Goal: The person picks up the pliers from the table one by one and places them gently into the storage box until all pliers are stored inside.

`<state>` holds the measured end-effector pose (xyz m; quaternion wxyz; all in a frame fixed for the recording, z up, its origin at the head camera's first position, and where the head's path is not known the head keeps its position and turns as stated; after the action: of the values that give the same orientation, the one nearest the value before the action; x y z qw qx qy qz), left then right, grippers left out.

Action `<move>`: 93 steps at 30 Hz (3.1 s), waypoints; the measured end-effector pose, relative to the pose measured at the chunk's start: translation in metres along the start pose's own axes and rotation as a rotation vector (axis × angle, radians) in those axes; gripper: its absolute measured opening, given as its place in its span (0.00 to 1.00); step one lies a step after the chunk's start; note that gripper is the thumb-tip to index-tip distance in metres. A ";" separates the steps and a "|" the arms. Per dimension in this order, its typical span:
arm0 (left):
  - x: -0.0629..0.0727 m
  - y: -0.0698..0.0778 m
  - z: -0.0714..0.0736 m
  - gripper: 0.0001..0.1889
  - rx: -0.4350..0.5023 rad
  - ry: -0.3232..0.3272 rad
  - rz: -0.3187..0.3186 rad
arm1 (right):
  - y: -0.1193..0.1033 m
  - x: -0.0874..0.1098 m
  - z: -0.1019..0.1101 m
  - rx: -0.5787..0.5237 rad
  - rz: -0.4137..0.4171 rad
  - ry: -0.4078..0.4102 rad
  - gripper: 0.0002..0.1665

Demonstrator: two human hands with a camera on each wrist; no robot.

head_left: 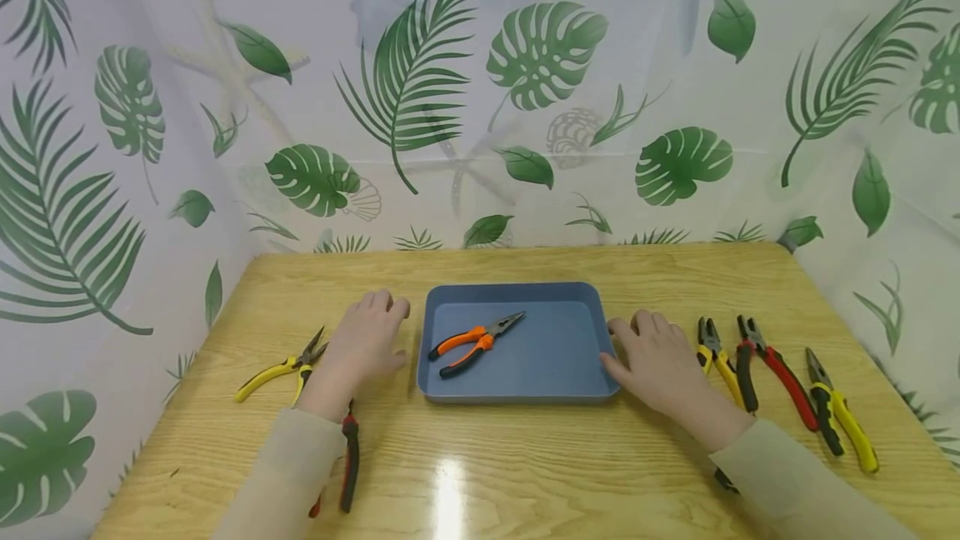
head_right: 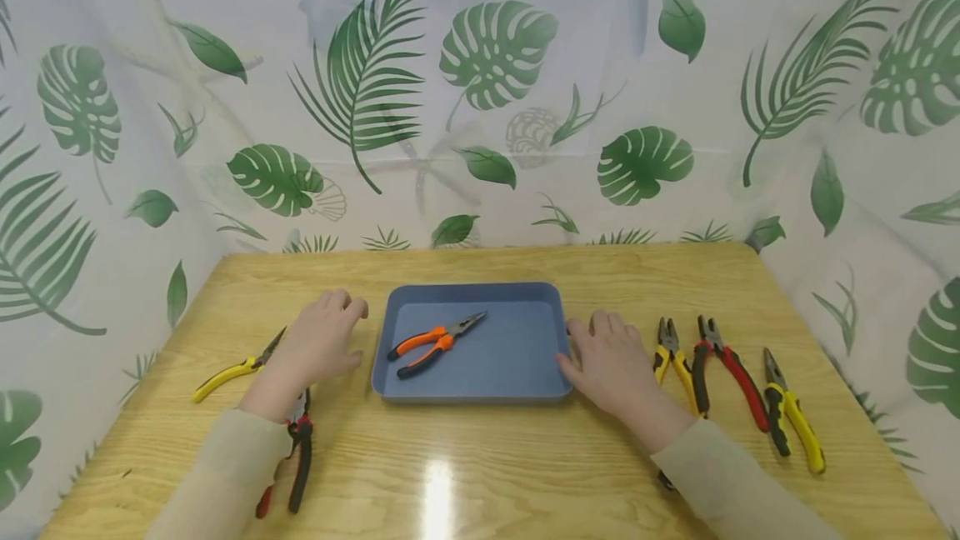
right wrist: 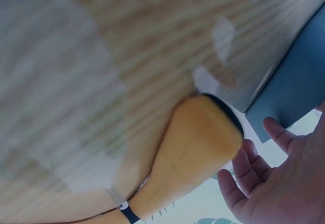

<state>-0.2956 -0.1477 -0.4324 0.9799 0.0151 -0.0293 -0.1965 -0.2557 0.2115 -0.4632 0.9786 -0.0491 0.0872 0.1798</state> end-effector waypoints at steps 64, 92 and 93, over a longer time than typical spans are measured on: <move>0.049 -0.060 0.013 0.26 0.046 0.064 0.093 | 0.001 0.000 0.000 0.008 -0.002 -0.019 0.24; 0.068 -0.083 0.009 0.24 0.054 0.054 0.128 | 0.001 -0.001 -0.001 -0.005 -0.014 -0.033 0.26; 0.069 -0.084 0.009 0.23 0.055 0.057 0.128 | 0.001 -0.001 -0.001 -0.005 -0.014 -0.033 0.26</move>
<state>-0.2652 -0.2520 -0.4237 0.9902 0.0457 -0.0078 -0.1319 -0.2568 0.2121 -0.4640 0.9810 -0.0491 0.0704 0.1738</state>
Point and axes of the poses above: each hand's wrist, its own x-axis away from the middle knuckle, its own z-axis out of the back of the hand, y = z × x, the point moved 8 cm from there along -x, towards the middle knuckle, and after that the axes turned 4 degrees about -y, right-handed, at the moved point
